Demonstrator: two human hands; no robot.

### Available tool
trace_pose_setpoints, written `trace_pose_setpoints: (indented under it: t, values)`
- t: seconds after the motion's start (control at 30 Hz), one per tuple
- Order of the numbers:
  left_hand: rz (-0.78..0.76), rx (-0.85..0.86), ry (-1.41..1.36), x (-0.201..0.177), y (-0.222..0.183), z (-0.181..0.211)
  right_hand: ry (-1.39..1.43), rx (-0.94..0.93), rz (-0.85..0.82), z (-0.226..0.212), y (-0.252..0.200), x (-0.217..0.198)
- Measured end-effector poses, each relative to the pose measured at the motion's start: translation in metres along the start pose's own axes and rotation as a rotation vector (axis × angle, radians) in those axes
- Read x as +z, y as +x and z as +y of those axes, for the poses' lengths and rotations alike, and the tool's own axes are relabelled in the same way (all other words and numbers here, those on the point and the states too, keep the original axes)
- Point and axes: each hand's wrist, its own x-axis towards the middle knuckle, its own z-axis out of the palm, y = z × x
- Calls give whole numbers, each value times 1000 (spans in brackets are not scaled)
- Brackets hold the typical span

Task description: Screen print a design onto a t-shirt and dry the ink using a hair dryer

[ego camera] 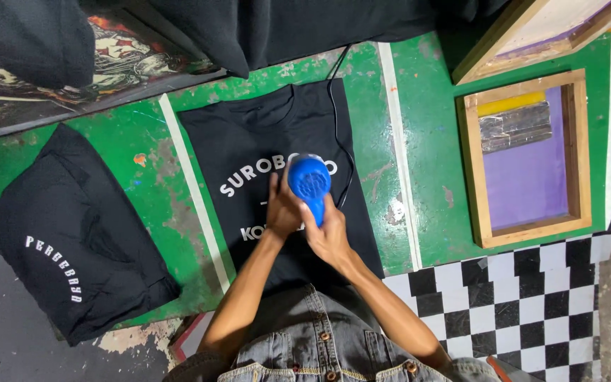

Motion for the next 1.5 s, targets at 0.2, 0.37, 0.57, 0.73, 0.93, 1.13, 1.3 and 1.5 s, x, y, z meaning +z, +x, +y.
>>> trace_pose_setpoints:
  t: [0.2,0.37,0.57,0.73,0.93,1.13,1.3,1.5]
  values:
    - [-96,-285,122,-80,18,-24,-83,237,-50,39,-88,-45]
    - [-52,-209,147,-71,22,-15,-156,376,-45,71,-118,-62]
    - [-502,-166,81,-53,40,43,-125,168,17,38,-26,-32]
    - [-54,100,-2,2,29,53,-59,-1,89,-6,46,-24]
    - [40,64,56,-14,37,42,-19,-38,115,-16,45,-22]
    - [-215,-162,122,-62,48,0,-71,198,32,46,-58,-39]
    - [-60,-149,144,-95,55,0,-124,401,-186,68,-121,-72]
    - [-506,-217,-57,-61,48,39,-152,332,-77,40,-55,-48]
